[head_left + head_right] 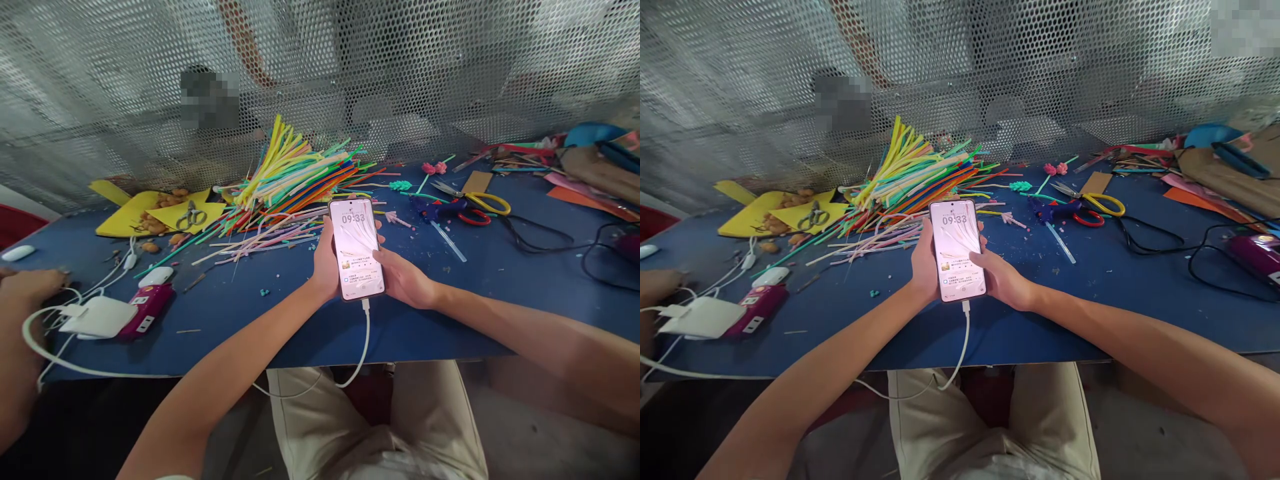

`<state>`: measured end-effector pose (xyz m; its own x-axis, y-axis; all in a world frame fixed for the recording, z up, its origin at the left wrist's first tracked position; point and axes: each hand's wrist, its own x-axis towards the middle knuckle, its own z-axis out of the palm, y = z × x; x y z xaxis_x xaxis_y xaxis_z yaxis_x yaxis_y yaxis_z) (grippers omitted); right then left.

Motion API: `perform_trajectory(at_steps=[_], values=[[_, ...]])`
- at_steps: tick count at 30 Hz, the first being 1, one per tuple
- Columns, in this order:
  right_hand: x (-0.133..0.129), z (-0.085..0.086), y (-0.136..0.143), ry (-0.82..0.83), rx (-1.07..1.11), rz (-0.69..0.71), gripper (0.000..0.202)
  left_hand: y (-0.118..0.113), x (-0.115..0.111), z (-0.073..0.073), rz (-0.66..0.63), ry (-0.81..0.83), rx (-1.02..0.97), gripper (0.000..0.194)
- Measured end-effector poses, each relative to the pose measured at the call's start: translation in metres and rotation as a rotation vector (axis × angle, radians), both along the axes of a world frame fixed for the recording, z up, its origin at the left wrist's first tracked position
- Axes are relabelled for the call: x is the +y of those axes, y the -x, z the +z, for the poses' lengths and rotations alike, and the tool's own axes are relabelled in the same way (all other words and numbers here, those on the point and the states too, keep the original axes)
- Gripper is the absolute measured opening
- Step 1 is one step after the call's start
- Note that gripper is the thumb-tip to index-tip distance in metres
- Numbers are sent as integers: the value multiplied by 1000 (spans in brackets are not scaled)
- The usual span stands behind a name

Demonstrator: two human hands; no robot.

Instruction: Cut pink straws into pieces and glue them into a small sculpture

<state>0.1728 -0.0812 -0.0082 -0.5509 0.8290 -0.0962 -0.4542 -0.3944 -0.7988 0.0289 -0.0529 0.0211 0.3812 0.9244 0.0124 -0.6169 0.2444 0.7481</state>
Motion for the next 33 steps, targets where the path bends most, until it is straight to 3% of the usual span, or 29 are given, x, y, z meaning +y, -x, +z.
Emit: perform_trajectory(at_steps=[23, 33], values=[[1, -4, 0, -76, 0, 24, 61, 0, -2, 2, -2, -18, -11, 71], [-2, 5, 0, -116, -65, 24, 70, 1, -1, 2, -1, -7, 1, 73]])
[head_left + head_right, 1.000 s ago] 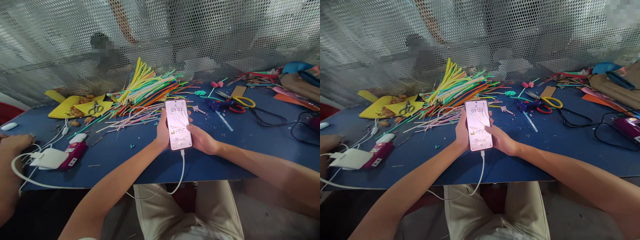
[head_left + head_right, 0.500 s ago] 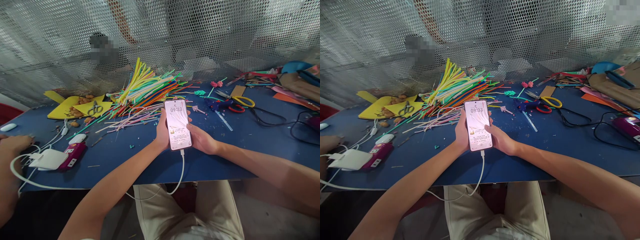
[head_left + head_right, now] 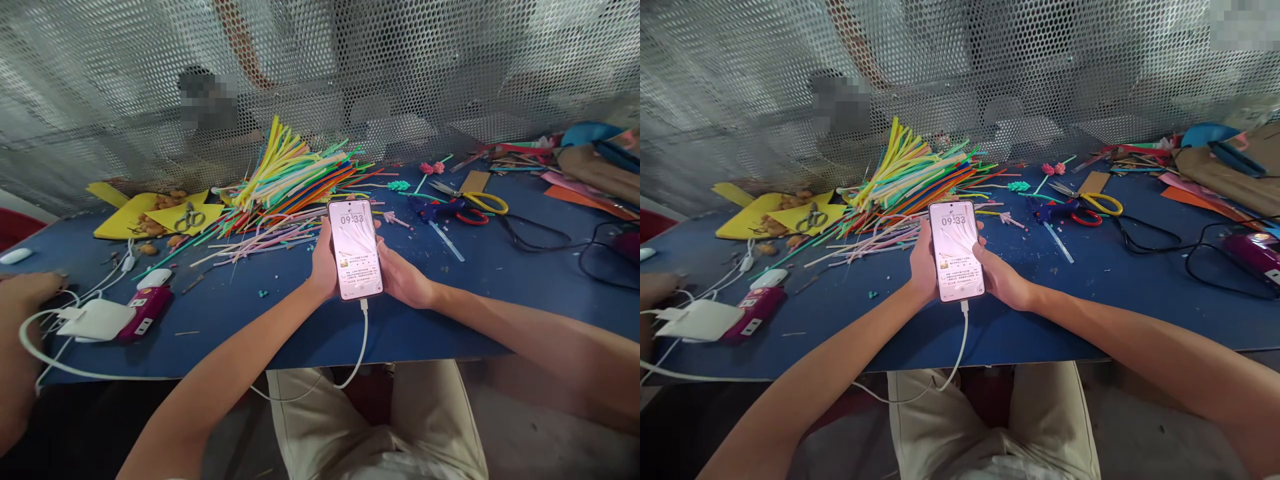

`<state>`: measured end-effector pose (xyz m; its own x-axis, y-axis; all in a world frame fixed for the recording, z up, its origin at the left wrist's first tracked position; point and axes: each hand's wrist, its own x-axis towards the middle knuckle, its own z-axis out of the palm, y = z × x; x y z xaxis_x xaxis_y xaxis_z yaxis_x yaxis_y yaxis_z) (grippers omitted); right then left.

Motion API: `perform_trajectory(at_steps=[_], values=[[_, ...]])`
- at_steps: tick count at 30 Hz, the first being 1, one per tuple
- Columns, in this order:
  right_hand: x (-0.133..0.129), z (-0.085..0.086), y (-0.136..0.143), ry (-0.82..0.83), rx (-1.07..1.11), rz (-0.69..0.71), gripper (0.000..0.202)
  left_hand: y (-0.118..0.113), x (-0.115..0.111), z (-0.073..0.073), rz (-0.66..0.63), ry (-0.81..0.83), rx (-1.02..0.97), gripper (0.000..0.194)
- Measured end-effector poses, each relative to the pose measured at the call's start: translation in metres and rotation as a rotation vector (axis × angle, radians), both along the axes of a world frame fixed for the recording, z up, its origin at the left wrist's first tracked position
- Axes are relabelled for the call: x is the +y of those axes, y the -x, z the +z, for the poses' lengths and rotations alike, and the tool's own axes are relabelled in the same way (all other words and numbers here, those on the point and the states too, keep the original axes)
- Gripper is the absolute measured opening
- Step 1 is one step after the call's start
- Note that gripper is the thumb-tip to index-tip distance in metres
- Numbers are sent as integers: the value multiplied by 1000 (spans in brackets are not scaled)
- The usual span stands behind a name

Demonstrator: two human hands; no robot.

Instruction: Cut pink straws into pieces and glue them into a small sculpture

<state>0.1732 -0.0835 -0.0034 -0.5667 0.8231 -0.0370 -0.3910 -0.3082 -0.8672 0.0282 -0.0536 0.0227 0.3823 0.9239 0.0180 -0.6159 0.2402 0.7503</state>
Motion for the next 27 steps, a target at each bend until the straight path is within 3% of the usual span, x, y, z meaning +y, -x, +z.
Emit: perform_trajectory(at_steps=[7, 11, 16, 27], values=[[3, -1, -2, -89, -6, 14, 69, 2, 3, -1, -8, 41, 13, 77], [5, 2, -7, -148, -48, 133, 79, 4, 5, -2, -23, 55, 39, 83], [5, 7, -10, -108, 58, 220, 84, 7, 5, -4, -29, 37, 57, 92], [10, 2, -10, -135, 79, 220, 83, 5, 11, -6, -79, 0, 59, 84]])
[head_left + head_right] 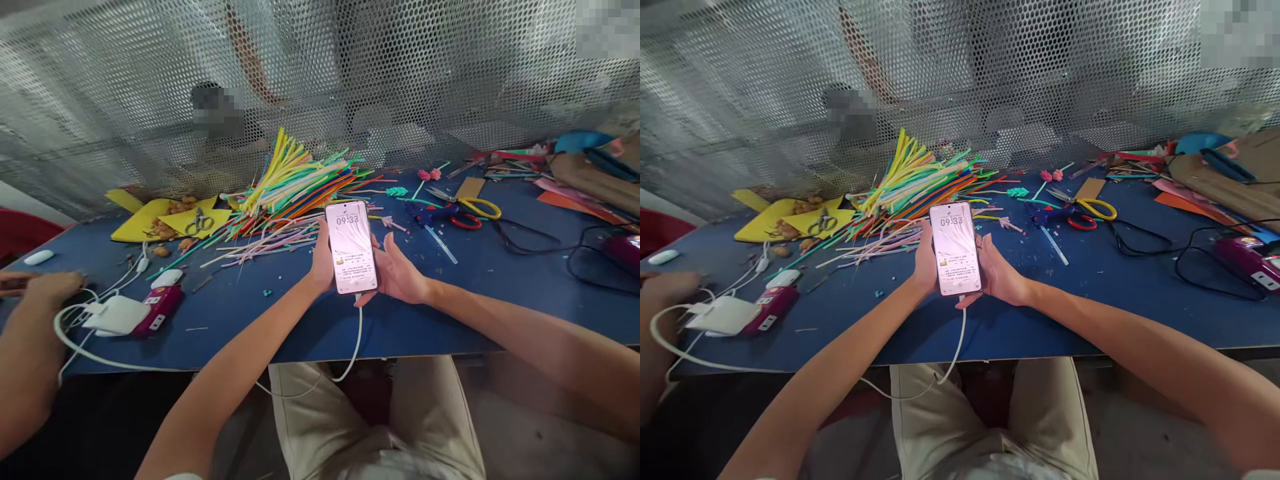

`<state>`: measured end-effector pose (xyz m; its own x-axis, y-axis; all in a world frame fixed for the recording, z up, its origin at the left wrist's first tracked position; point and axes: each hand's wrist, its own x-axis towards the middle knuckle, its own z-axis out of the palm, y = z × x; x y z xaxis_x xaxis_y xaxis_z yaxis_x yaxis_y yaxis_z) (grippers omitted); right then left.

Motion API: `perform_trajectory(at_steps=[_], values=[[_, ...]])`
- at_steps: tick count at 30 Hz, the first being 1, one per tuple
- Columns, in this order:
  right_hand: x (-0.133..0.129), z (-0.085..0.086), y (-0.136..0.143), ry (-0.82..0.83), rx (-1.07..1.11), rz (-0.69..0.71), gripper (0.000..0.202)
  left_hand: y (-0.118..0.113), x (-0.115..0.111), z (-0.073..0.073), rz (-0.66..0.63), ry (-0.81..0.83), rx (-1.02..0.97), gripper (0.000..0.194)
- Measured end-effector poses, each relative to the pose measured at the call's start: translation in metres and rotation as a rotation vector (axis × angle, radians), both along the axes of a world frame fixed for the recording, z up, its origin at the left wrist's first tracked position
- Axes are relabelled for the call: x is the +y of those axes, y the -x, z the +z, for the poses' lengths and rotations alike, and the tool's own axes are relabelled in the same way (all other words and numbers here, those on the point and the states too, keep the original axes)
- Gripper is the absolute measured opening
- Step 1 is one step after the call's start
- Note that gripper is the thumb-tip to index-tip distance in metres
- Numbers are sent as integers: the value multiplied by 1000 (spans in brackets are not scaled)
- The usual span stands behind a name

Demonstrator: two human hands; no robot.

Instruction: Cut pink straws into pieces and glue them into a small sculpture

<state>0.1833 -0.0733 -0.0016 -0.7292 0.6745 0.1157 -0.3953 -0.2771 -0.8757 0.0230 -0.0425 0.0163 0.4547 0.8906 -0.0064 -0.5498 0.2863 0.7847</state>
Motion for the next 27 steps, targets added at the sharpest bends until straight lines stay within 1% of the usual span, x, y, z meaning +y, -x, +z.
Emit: perform_trajectory(at_steps=[2, 4, 6, 7, 8, 10, 11, 12, 13, 14, 15, 17, 19, 20, 22, 24, 25, 27], values=[[2, 0, -1, -4, -9, 20, 85, -2, -1, 6, 4, -33, -1, 83], [5, 0, -3, -14, -21, 31, 90, 3, -2, 16, 12, -59, 41, 86], [9, -1, -6, -37, -35, 10, 92, 17, -3, 29, 24, -58, 121, 90], [10, -1, -8, -52, -41, -13, 90, 28, -4, 37, 48, -55, 167, 90], [12, -1, -9, -67, -46, -37, 87, 42, -6, 45, 55, -47, 231, 91], [14, -1, -12, -88, -53, -75, 81, 77, -12, 60, 64, -24, 383, 91], [14, -1, -12, -93, -53, -83, 79, 97, -16, 68, 72, -11, 463, 86], [14, -1, -13, -97, -55, -84, 78, 118, -21, 75, 97, 6, 565, 74], [14, -1, -12, -99, -57, -83, 78, 139, -26, 81, 159, 30, 700, 64], [14, -1, -12, -101, -60, -79, 78, 161, -31, 87, 236, 58, 854, 61], [13, -1, -11, -102, -64, -76, 77, 182, -35, 92, 289, 93, 989, 62], [13, -1, -10, -104, -69, -69, 77, 224, -42, 99, 307, 152, 1244, 64], [13, -1, -8, -106, -72, -64, 76, 264, -44, 99, 265, 118, 1502, 66], [13, -2, -8, -110, -72, -64, 75, 282, -44, 96, 270, 119, 1639, 67], [13, -3, -8, -123, -70, -72, 74, 316, -41, 86, 256, 114, 1958, 70], [14, -3, -8, -139, -73, -86, 71, 342, -35, 72, 265, 44, 2251, 73], [14, -4, -9, -148, -80, -96, 68, 353, -32, 66, 251, 11, 2320, 74], [14, -4, -10, -168, -99, -121, 61, 366, -26, 54, 242, -74, 2365, 76]])
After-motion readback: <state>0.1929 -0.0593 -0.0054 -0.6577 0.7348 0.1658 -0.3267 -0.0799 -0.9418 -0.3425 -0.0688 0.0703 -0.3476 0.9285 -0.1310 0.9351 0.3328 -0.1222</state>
